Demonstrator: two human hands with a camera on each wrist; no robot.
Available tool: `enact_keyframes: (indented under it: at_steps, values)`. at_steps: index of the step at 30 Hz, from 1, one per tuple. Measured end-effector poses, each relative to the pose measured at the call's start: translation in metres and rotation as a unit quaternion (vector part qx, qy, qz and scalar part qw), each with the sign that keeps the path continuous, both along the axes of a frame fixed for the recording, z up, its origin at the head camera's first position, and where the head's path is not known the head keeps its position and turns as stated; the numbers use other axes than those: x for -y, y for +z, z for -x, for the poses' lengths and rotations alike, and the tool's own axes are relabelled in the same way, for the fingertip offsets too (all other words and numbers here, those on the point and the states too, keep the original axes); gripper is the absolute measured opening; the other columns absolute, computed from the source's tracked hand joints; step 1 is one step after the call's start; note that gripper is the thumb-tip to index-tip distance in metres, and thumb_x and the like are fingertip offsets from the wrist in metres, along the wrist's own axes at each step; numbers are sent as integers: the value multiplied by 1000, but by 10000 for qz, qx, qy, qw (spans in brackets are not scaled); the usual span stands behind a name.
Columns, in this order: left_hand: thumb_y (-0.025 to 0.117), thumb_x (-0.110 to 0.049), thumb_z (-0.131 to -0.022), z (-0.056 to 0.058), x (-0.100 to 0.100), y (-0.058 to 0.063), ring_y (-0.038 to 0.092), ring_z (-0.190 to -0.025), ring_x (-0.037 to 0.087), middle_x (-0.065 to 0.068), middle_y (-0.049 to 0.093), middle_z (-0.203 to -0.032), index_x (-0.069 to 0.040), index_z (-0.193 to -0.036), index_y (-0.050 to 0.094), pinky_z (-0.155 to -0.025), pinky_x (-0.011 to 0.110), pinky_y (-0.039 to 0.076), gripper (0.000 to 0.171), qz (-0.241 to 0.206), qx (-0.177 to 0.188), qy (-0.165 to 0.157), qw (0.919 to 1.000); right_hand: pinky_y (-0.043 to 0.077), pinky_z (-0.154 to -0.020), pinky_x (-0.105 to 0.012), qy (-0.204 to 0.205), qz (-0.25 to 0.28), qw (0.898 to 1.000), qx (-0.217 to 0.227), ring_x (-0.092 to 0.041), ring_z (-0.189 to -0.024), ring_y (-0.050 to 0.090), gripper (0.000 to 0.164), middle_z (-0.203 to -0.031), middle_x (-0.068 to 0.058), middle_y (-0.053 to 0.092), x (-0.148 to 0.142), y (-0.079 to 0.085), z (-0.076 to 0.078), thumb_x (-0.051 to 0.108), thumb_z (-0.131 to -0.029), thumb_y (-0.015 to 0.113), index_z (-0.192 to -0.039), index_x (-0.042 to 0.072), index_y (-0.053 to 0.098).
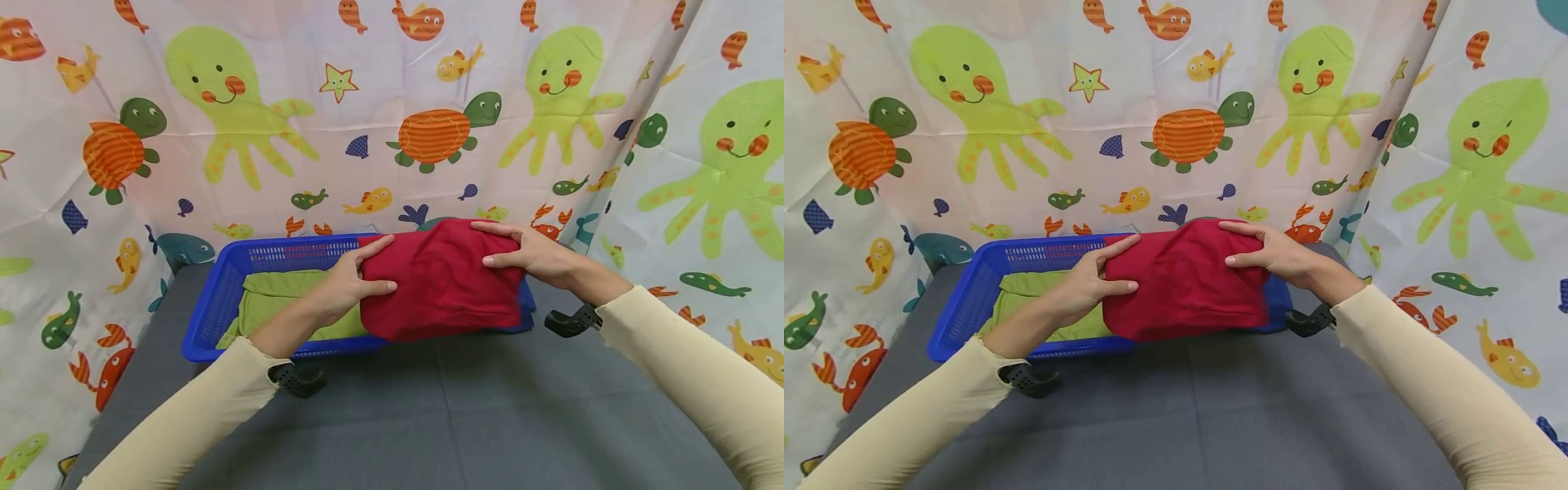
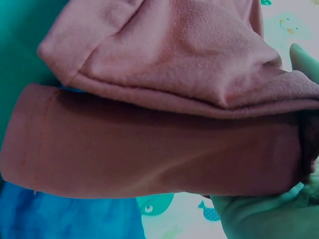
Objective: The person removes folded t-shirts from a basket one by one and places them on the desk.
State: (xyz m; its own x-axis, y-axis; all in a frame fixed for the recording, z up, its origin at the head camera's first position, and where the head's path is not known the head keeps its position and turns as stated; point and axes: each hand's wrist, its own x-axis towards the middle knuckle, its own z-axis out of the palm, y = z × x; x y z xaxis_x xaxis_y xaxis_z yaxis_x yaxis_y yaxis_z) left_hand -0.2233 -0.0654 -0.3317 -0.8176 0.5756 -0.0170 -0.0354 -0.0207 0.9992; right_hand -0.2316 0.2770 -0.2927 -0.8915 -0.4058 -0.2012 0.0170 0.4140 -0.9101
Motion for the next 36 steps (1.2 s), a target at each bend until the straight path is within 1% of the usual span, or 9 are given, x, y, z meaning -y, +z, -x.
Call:
enact_keyframes:
  at_steps: [6,11,15,19,23,26,30,36]
  values:
    - [65,6,-93,-3,-22,-9,56,-127,25,14,45,-150,-25,-160,31,-93,30,58,82,-116,134,-108,9998,58,-86,-28,-171,-164,9997,-52,-17,-118,52,69,-138,-6,45,-20,-8,-7,20,-98,66,-159,21,34]
    - [66,5,-92,-5,-40,-18,61,-123,26,15,47,-148,-26,-160,31,-96,38,58,82,-41,195,-105,9997,60,-84,-31,-341,-242,9991,-55,-18,-113,56,68,-133,-6,50,-36,-15,-12,21,-99,65,-159,20,34]
    - [66,5,-92,-10,-54,-22,61,-124,26,16,48,-149,-26,-160,31,-99,40,57,83,-89,281,-180,9994,60,-83,-33,-435,-352,9984,-38,-18,-114,56,69,-133,-7,49,-49,-16,-19,21,-99,65,-160,20,33]
    - [66,5,-92,-14,-67,-25,60,-125,26,16,47,-150,-26,-161,30,-101,39,56,84,-161,332,-271,9990,60,-84,-34,-491,-516,9974,-125,-17,-114,55,68,-134,-8,48,-64,-17,-24,23,-99,64,-159,21,33]
    - [66,4,-92,-17,-81,-29,59,-126,27,15,46,-150,-24,-161,30,-101,40,56,83,-197,306,-350,9987,60,-84,-34,-502,-531,9973,-123,-15,-113,56,67,-133,-1,49,-80,-19,-28,22,-100,63,-159,21,33]
    - [66,4,-92,-19,-93,-33,58,-126,26,14,46,-150,-24,-161,31,-102,41,56,83,-202,358,-399,9984,60,-85,-33,-422,-458,9981,-48,-12,-113,59,66,-132,5,51,-92,-21,-33,18,-101,61,-160,22,31]
    - [67,5,-91,-25,-110,-42,56,-124,22,12,47,-149,-23,-160,33,-103,42,55,82,-125,536,-425,9976,60,-85,-33,-268,-426,9987,29,-10,-113,59,67,-131,8,55,-109,-27,-40,13,-101,60,-160,23,31]
    - [68,5,-90,-33,-137,-54,52,-127,23,8,45,-151,-22,-158,37,-107,45,52,80,-87,777,-453,9959,59,-85,-34,-312,-669,9972,65,-7,-114,58,66,-130,12,57,-135,-37,-49,14,-101,59,-160,22,30]
